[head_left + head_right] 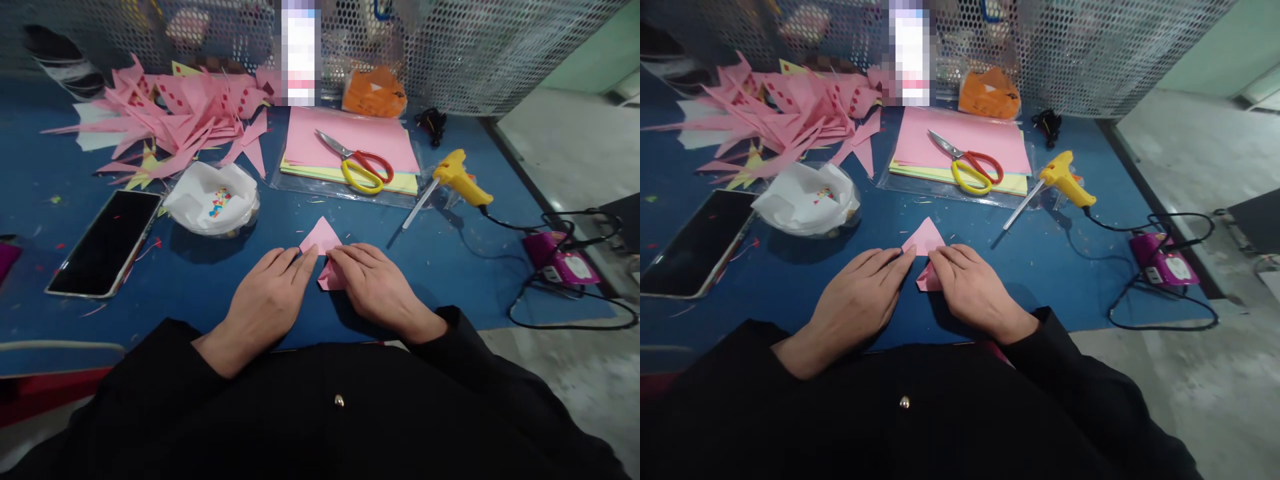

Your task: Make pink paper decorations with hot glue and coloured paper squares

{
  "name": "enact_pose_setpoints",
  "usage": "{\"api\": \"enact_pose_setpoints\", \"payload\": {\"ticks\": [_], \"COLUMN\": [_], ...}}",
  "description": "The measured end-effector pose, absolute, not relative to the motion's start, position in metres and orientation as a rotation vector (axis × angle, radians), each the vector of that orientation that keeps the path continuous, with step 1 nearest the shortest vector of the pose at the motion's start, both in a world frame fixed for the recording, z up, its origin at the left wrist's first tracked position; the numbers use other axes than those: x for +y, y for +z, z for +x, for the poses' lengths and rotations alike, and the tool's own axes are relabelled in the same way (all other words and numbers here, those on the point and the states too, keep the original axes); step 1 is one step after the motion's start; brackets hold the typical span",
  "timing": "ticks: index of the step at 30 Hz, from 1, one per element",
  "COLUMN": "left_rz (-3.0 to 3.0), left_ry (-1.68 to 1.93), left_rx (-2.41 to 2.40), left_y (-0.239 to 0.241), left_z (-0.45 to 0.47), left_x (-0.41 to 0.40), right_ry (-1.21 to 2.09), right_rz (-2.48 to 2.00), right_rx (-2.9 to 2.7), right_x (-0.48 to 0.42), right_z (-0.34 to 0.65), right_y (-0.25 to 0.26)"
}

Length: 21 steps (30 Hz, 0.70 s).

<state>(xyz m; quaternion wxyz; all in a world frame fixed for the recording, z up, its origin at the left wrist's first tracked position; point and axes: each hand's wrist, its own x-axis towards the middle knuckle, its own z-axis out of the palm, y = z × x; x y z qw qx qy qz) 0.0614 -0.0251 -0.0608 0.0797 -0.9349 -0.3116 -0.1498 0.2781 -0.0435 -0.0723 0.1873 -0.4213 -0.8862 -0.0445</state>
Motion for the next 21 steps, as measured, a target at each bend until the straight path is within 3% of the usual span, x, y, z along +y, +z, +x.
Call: {"api": "enact_pose_setpoints", "payload": {"ticks": [7,12,17,21], "left_rz": [-2.843,-2.843,-2.752,-2.742], "left_ry": [-0.567,-0.751,-0.518,-0.531], "left_rx": [-1.080,-1.521,-1.919,-1.985], "left_y": [-0.062,-0.061,-0.052,-0.048], "left_z": [0.059,0.062,0.076,0.083], "left_x": [-0.023,-0.019,0.001,0.012], "right_ry": [-0.128,-0.207,-0.200,-0.037], "right_rz": [-1.179,-1.179,-1.154,-1.222], "right_rx": [-2.547,-2.561,-2.577,-2.518], "right_x": [-0.043,-0.044,-0.045,-0.046], "right_z": [0.278,0.276,0.274,0.274], "right_y": [-0.073,-0.074,-0.074,-0.072]}}
